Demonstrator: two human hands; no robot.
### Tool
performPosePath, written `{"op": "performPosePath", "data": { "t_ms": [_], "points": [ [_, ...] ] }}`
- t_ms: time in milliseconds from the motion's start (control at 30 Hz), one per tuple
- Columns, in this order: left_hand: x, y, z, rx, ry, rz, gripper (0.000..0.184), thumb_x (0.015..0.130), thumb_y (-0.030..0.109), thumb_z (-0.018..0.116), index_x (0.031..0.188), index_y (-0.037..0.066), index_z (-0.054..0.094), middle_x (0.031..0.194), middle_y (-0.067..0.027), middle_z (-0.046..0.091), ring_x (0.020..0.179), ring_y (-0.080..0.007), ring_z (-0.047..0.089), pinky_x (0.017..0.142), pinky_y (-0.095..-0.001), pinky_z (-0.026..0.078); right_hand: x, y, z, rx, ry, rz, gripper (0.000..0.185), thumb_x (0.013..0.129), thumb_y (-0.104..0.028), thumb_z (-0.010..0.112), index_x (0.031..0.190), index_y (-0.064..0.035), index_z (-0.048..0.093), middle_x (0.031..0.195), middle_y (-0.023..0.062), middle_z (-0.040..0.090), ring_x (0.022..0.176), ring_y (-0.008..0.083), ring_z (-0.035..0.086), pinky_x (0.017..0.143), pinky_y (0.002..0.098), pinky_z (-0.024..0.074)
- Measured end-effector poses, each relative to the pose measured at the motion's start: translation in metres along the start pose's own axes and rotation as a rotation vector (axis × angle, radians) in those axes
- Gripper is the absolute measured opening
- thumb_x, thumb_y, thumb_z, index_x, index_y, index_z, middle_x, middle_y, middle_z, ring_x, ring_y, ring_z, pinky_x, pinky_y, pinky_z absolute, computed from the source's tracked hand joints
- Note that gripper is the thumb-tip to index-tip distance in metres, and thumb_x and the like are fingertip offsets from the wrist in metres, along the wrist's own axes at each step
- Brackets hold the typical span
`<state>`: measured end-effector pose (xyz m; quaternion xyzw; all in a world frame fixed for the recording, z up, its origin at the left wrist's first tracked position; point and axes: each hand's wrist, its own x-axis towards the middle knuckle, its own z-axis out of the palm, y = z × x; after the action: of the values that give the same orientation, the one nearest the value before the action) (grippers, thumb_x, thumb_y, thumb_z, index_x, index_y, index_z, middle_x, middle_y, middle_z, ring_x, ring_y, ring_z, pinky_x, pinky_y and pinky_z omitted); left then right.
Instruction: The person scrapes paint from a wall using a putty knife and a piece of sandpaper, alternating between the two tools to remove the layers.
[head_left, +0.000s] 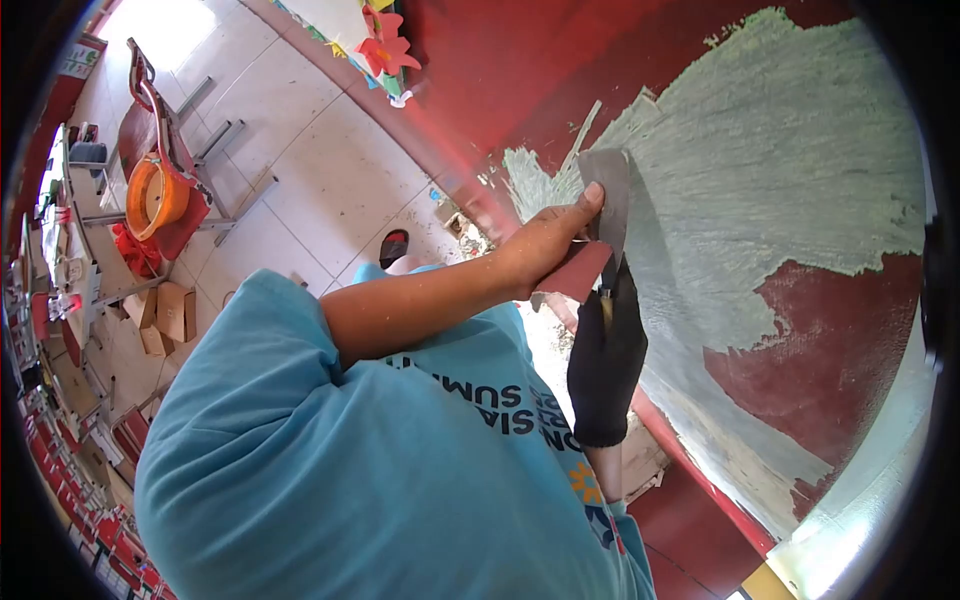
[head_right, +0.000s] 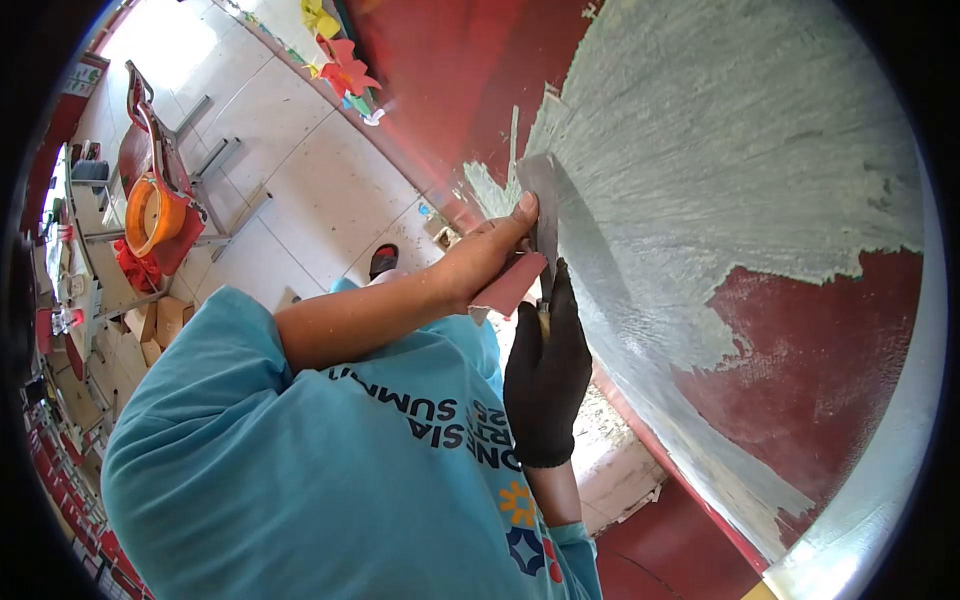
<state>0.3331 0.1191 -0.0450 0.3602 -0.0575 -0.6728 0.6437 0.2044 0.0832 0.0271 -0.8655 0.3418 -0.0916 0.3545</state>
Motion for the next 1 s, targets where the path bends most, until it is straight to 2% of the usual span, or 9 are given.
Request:
{"op": "performPosePath", "data": {
  "t_ms": [100,133,367,533,567,633,667,833,1000],
  "points": [
    [0.01,-0.025,0.01,0.18,0.188,0.071,0.07,0.085,0.065,0.031,0.093,0.001,0.059,0.075,-0.0055,0.057,0.062,-0.0093,0.054,0.055,-0.0217,0.045,-0.018,0.014,0.001,0.0,0.018,-0.064,0.042,0.088,-0.007,0.046,0.126,0.0085,0.036,0.119,0.0251,0.051,0.109,0.0334,0.052,0.087,0.036,0.0434],
    [0.015,-0.029,0.008,0.174,0.165,0.075,0.068,0.086,0.064,0.031,0.09,0.001,0.059,0.07,-0.0038,0.056,0.053,-0.0088,0.053,0.046,-0.0204,0.044,-0.02,0.015,0.001,0.018,0.009,0.001,0.042,0.088,-0.007,0.045,0.126,0.0082,0.036,0.119,0.025,0.05,0.11,0.0343,0.052,0.087,0.0362,0.043],
    [0.011,-0.035,0.016,-0.114,0.092,0.031,0.063,0.087,0.062,0.033,0.087,0.004,0.058,0.063,-0.0014,0.053,0.048,-0.0073,0.049,0.04,-0.0193,0.039,-0.022,0.016,-0.002,0.03,-0.01,-0.016,0.044,0.089,-0.009,0.044,0.128,0.0079,0.033,0.121,0.0246,0.049,0.113,0.0328,0.049,0.09,0.0357,0.0415],
    [0.023,-0.031,-0.003,-0.194,0.1,0.056,0.068,0.084,0.065,0.034,0.09,0.001,0.058,0.069,-0.0047,0.056,0.054,-0.009,0.053,0.048,-0.0221,0.044,0.0,0.016,0.006,0.007,-0.023,-0.079,0.043,0.09,-0.01,0.043,0.128,0.0083,0.035,0.124,0.0251,0.046,0.114,0.0356,0.047,0.093,0.0371,0.0387],
    [0.023,-0.035,-0.01,-0.27,-0.089,0.069,0.066,0.085,0.064,0.034,0.094,0.002,0.058,0.073,-0.0046,0.058,0.059,-0.009,0.055,0.054,-0.0209,0.047,-0.001,0.018,0.009,0.039,-0.037,-0.039,0.042,0.09,-0.01,0.043,0.127,0.0079,0.036,0.123,0.0249,0.048,0.114,0.0357,0.047,0.092,0.0375,0.0393],
    [0.018,-0.045,0.008,-0.187,0.118,0.014,0.064,0.087,0.061,0.034,0.099,0.003,0.057,0.078,-0.004,0.059,0.064,-0.0084,0.057,0.059,-0.0198,0.048,-0.017,0.021,0.003,-0.036,-0.042,0.001,0.041,0.09,-0.01,0.043,0.127,0.007,0.037,0.123,0.0245,0.047,0.114,0.0361,0.047,0.093,0.0374,0.0392],
    [0.014,-0.047,0.016,-0.282,0.041,-0.04,0.061,0.088,0.059,0.034,0.103,0.003,0.056,0.083,-0.004,0.06,0.069,-0.009,0.058,0.064,-0.0194,0.049,-0.023,0.027,0.001,-0.036,-0.053,0.018,0.041,0.089,-0.01,0.043,0.127,0.0062,0.037,0.123,0.0238,0.047,0.113,0.0363,0.048,0.092,0.0369,0.0399],
    [0.031,-0.056,-0.014,-0.408,-0.118,-0.021,0.065,0.086,0.061,0.036,0.098,0.001,0.055,0.079,-0.0084,0.06,0.065,-0.0152,0.061,0.056,-0.0276,0.053,-0.009,0.034,0.015,-0.065,-0.035,-0.042,0.04,0.091,-0.013,0.042,0.126,0.0059,0.039,0.124,0.0238,0.046,0.114,0.0354,0.047,0.093,0.0367,0.0395],
    [0.029,-0.063,0.0,-0.274,0.005,-0.057,0.062,0.084,0.064,0.034,0.092,0.006,0.055,0.075,-0.0047,0.059,0.061,-0.0113,0.057,0.056,-0.0225,0.049,-0.018,0.036,0.004,-0.106,-0.007,-0.028,0.038,0.091,-0.015,0.043,0.124,0.0049,0.042,0.121,0.0225,0.05,0.111,0.0348,0.05,0.09,0.0369,0.0416]
  ]
}}
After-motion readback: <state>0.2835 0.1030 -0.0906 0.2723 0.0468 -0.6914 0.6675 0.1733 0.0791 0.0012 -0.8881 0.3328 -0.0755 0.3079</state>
